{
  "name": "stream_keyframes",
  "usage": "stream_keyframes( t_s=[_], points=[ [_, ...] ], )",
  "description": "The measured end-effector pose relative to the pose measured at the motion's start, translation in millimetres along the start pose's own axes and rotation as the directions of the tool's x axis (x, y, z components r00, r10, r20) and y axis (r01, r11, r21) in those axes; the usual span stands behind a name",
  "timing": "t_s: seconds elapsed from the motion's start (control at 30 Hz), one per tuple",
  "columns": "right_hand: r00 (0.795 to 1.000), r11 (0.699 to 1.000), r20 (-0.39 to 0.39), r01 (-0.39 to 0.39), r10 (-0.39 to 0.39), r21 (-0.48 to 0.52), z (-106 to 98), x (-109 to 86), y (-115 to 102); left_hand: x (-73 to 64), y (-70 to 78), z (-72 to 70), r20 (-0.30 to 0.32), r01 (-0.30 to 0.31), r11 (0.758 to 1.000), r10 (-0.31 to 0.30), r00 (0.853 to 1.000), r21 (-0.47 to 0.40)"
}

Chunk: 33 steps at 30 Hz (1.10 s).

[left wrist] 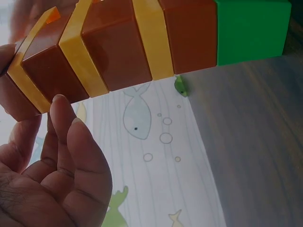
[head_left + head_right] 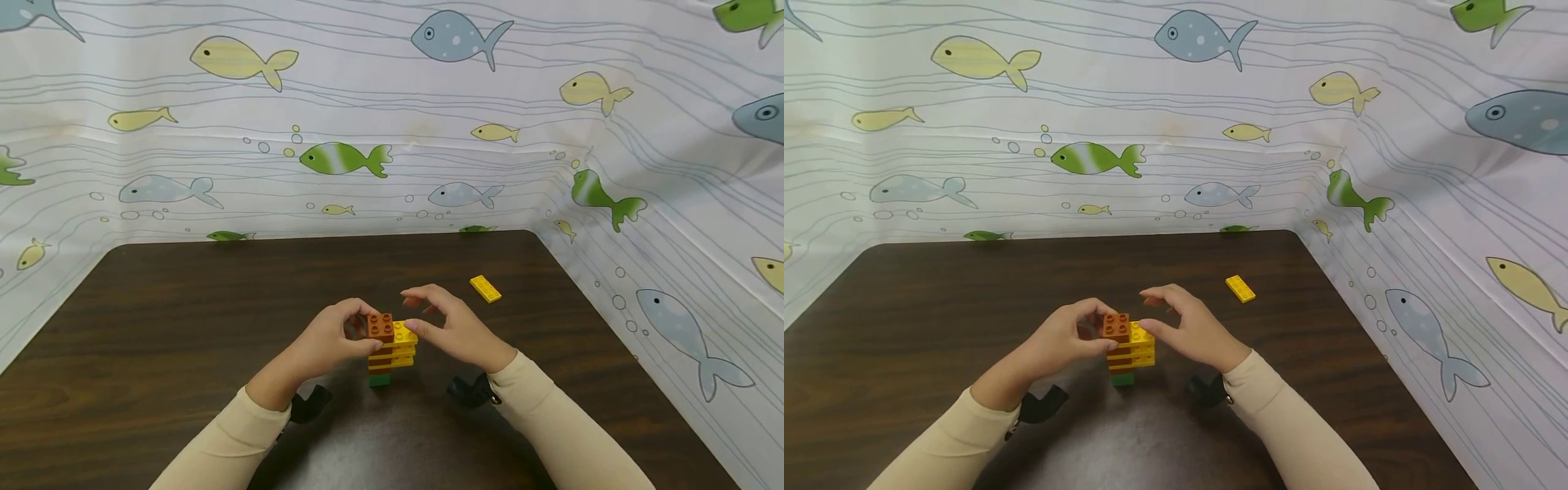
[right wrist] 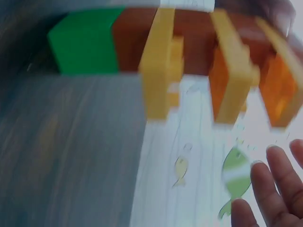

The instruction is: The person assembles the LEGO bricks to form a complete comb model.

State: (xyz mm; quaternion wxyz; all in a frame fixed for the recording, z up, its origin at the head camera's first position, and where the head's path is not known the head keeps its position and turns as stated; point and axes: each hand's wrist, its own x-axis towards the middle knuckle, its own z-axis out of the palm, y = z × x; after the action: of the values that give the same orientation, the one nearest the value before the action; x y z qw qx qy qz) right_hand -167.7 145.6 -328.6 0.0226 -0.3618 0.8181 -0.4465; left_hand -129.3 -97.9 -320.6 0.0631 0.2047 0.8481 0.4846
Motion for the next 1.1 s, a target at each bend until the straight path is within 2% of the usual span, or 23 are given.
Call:
stream_keyframes(
  t_s=[0.17,0.4,0.57,0.73,1.1],
  points=[
    [0.991,0.996,-0.104,-0.086,0.088,0.031,-8,-1.5,20,-0.1,0.7,1.5,-0.01,0.019,1.0,-0.019,1.0,-0.006],
    [0.954,0.97,-0.186,-0.219,0.236,0.107,-18,0.4,49,-0.7,0.9,2.9,-0.012,0.039,0.999,-0.04,0.999,-0.018],
    [0.93,0.958,-0.23,-0.269,0.285,0.099,-31,1.9,71,-0.8,1.7,3.3,-0.012,0.033,0.999,-0.033,0.999,-0.027],
    [0.913,0.943,-0.24,-0.311,0.331,0.117,-42,4.2,86,-1.0,2.0,2.7,-0.016,0.028,0.999,-0.028,0.999,-0.021],
    [0.873,0.913,-0.281,-0.408,0.398,0.026,-63,7.0,112,-0.1,1.9,3.1,-0.009,0.021,1.0,-0.021,1.0,-0.022]
  ],
)
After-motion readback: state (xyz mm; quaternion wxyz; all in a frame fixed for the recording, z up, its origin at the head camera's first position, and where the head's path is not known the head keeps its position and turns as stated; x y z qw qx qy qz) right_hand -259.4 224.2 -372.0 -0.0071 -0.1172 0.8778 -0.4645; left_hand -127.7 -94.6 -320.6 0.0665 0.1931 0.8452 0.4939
